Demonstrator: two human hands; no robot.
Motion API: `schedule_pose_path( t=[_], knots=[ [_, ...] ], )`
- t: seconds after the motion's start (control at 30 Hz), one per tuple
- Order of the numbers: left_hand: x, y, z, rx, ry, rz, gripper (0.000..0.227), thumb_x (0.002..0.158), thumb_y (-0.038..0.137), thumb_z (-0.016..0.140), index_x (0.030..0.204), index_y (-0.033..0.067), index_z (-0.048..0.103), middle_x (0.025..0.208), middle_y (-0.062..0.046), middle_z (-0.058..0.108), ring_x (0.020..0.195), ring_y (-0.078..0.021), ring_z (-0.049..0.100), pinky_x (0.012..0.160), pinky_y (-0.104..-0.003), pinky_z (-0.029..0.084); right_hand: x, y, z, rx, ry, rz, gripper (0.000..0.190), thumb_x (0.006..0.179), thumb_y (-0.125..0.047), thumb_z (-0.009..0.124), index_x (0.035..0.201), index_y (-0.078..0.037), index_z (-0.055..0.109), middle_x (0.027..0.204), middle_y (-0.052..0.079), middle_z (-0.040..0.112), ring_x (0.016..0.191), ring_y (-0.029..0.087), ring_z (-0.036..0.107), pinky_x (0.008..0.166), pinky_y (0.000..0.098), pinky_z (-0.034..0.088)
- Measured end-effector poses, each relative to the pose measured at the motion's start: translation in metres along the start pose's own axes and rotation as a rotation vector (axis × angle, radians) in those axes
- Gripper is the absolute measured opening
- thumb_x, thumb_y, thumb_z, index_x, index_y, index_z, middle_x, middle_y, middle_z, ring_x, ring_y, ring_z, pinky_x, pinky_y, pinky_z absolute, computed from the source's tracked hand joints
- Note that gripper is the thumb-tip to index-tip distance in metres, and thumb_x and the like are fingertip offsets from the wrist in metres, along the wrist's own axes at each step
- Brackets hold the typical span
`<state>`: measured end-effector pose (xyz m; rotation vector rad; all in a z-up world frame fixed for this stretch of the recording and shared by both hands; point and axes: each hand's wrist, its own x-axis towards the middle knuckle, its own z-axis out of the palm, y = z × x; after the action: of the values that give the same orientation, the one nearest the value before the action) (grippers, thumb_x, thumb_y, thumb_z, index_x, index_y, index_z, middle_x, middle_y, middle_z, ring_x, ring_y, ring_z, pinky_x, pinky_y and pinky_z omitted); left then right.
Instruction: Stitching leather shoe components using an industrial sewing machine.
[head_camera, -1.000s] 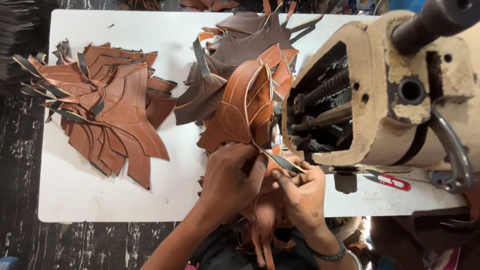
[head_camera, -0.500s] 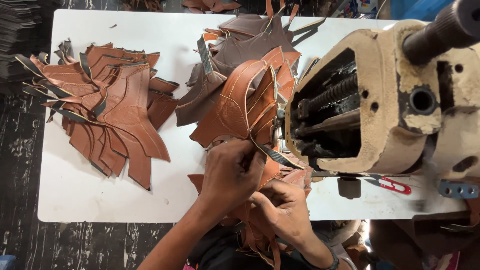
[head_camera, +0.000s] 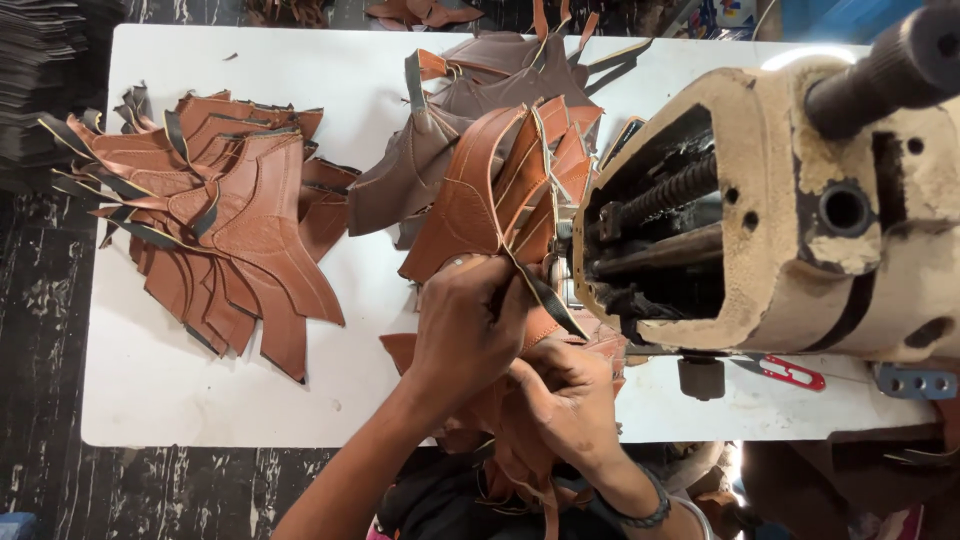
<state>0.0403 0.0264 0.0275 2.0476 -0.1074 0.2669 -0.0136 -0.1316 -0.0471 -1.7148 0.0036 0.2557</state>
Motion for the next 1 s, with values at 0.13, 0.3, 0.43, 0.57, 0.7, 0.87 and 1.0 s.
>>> schedule_pose_path(
  t=[0.13,0.3,0.43,0.57,0.7,0.87,1.0],
  knots=[
    [0.01,-0.008,0.002,0.003,0.023,0.061,0.01,0.094,0.01,0.063,0.09,0.0051,0.071,0.071,-0.013,0.062,0.07,-0.0322,0.064,0.066,-0.045,0.046,0.012,-0.011,0.003,-0.011,0.003,-0.04,0.01,0.092,-0.005,0.074,0.087,0.004,0.074,0.067,0.0,0.07,0.061,0.003,0.06,0.054,0.0203,0.048],
    [0.022,-0.022,0.011,0.12,0.076,0.125,0.019,0.093,0.011,0.065,0.078,0.0008,0.062,0.074,-0.017,0.062,0.074,-0.0368,0.063,0.072,-0.049,0.048,0.023,-0.03,0.004,-0.032,0.051,-0.108,0.008,0.093,-0.004,0.072,0.092,0.003,0.075,0.071,0.0,0.071,0.063,0.003,0.061,0.057,0.021,0.05],
    [0.013,-0.025,0.008,0.139,0.12,0.192,0.017,0.095,0.012,0.065,0.082,0.0001,0.064,0.078,-0.017,0.064,0.073,-0.0387,0.063,0.07,-0.049,0.049,0.022,-0.035,-0.003,-0.231,0.077,-0.331,0.009,0.092,-0.006,0.076,0.096,0.002,0.076,0.075,0.001,0.074,0.064,0.006,0.063,0.061,0.0226,0.05],
    [-0.012,-0.017,0.005,0.185,0.061,0.164,0.033,0.088,0.014,0.074,0.116,0.0013,0.061,0.111,-0.019,0.061,0.104,-0.0412,0.06,0.092,-0.049,0.048,0.013,-0.023,-0.042,-0.334,0.016,-0.15,0.025,0.084,-0.019,0.08,0.103,-0.003,0.077,0.082,0.006,0.078,0.068,0.009,0.071,0.061,0.024,0.056],
    [-0.028,-0.004,-0.001,0.217,0.033,0.264,0.107,0.063,0.037,0.089,0.147,-0.0025,0.035,0.145,-0.026,0.036,0.135,-0.0484,0.037,0.11,-0.058,0.028,-0.003,0.043,-0.103,-0.462,0.065,0.233,0.049,0.078,-0.032,0.083,0.117,-0.006,0.069,0.116,0.015,0.069,0.09,0.021,0.074,0.069,0.0344,0.062],
    [-0.018,-0.041,0.007,0.451,0.087,0.156,0.104,0.067,0.028,0.089,0.153,0.0036,0.035,0.154,-0.024,0.035,0.138,-0.0477,0.036,0.111,-0.059,0.029,-0.016,0.02,-0.115,-0.887,-0.029,0.121,0.069,0.072,-0.044,0.085,0.129,-0.012,0.061,0.131,0.018,0.061,0.107,0.042,0.065,0.08,0.0456,0.053],
    [-0.015,-0.064,0.028,0.689,0.08,0.08,0.092,0.081,-0.004,0.071,0.164,0.0097,0.033,0.165,-0.02,0.035,0.143,-0.0418,0.041,0.12,-0.055,0.032,-0.019,0.013,-0.115,-0.811,0.002,0.107,0.05,0.077,-0.036,0.085,0.109,-0.006,0.062,0.104,0.013,0.072,0.095,0.031,0.07,0.083,0.0392,0.054]
  ],
)
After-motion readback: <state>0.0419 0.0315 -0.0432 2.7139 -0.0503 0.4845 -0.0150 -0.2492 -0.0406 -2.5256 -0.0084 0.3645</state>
